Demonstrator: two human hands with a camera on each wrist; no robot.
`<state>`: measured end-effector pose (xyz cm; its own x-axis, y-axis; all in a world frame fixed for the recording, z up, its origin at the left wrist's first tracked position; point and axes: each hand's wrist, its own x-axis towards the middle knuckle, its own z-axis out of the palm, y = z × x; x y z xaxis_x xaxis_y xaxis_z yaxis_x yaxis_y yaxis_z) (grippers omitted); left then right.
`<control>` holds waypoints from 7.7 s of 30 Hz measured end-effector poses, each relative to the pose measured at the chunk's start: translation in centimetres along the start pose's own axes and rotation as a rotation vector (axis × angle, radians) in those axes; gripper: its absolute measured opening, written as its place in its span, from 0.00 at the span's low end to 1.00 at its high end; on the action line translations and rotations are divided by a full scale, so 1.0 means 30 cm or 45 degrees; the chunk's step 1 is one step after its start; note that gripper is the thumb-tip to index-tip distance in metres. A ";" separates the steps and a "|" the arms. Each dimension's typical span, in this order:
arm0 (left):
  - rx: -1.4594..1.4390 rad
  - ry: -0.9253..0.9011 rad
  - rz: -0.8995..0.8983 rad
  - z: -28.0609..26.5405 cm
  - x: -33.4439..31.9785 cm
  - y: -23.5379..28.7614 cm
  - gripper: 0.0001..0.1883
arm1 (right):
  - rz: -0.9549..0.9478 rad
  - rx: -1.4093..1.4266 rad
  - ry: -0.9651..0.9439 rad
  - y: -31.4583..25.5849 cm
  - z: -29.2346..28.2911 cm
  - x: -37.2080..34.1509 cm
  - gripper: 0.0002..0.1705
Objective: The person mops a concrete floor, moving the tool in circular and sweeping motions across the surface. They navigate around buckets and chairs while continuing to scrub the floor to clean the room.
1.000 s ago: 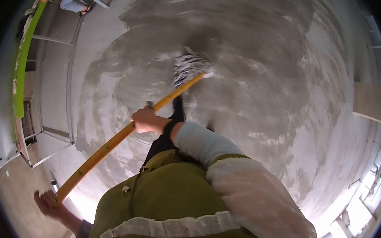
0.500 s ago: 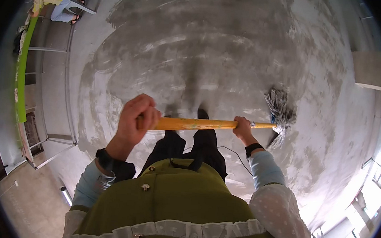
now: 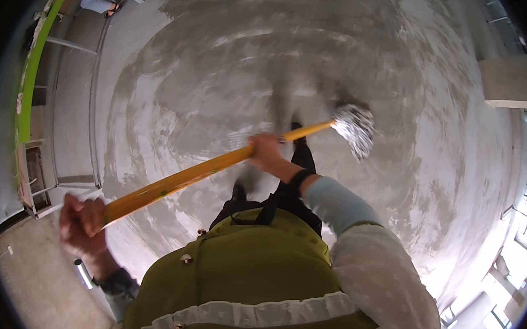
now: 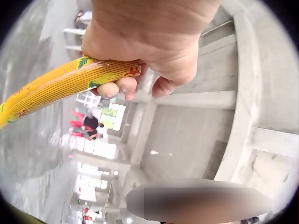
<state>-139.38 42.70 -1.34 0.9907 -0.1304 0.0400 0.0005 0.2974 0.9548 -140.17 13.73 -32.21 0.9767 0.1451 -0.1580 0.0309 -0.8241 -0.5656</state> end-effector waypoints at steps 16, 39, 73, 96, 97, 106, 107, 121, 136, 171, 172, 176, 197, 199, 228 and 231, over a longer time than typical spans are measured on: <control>0.995 1.060 1.068 -0.191 -0.918 0.603 0.04 | -0.890 0.429 -0.849 -1.284 0.530 -0.260 0.18; -0.236 -0.374 -0.359 0.399 -1.090 -0.290 0.17 | 0.475 0.194 -0.043 0.204 0.199 -1.612 0.08; 0.948 0.526 0.835 -0.652 -2.737 0.713 0.11 | -0.946 0.349 -0.904 -1.850 1.284 -1.758 0.20; -0.108 -0.487 -0.582 0.144 -2.659 -0.277 0.10 | 0.570 0.141 -0.099 -0.129 0.872 -3.097 0.11; -0.111 -0.478 -0.591 0.131 -2.683 -0.268 0.10 | 0.577 0.157 -0.079 -0.142 0.890 -3.133 0.10; -0.098 -0.220 -0.125 -0.347 -3.009 0.095 0.12 | 0.117 0.216 0.185 -0.698 1.134 -2.961 0.06; -0.050 -0.200 -0.037 -0.431 -3.083 0.163 0.13 | 0.067 0.169 0.184 -0.798 1.199 -2.937 0.05; 0.520 0.694 0.431 -1.041 -4.125 0.994 0.15 | -0.775 0.403 -0.612 -2.301 1.836 -3.047 0.12; 0.518 1.223 0.122 -0.933 -4.247 0.731 0.06 | -0.415 0.159 -0.706 -1.792 1.671 -3.519 0.12; -0.062 -2.789 -1.219 1.523 -4.673 -0.311 0.13 | 2.115 0.839 1.645 -0.796 1.533 -5.242 0.07; -0.056 -2.864 -1.234 1.566 -4.738 -0.286 0.13 | 2.179 0.768 1.788 -0.805 1.520 -5.276 0.07; -0.194 -3.083 -1.242 1.739 -5.038 -0.307 0.14 | 2.236 0.745 1.907 -0.749 1.521 -5.478 0.07; -0.222 -4.088 -1.580 2.397 -6.346 -0.618 0.09 | 2.760 1.178 2.216 -0.462 1.603 -6.261 0.11; -0.183 -4.207 -1.509 2.479 -6.486 -0.631 0.05 | 2.929 1.178 2.217 -0.391 1.569 -6.329 0.11; -0.205 -4.973 -1.440 2.521 -6.894 -0.498 0.09 | 3.633 0.954 3.499 -0.070 1.106 -6.178 0.11; 0.302 -5.326 -1.627 2.240 -6.701 -0.625 0.06 | 3.758 1.230 3.828 0.034 1.107 -5.809 0.07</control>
<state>-347.69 -0.22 -7.48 -0.1928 0.9774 -0.0872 -0.3841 0.0066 0.9233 -317.41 5.79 -32.14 -0.4979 0.7663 -0.4061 0.7402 0.1314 -0.6594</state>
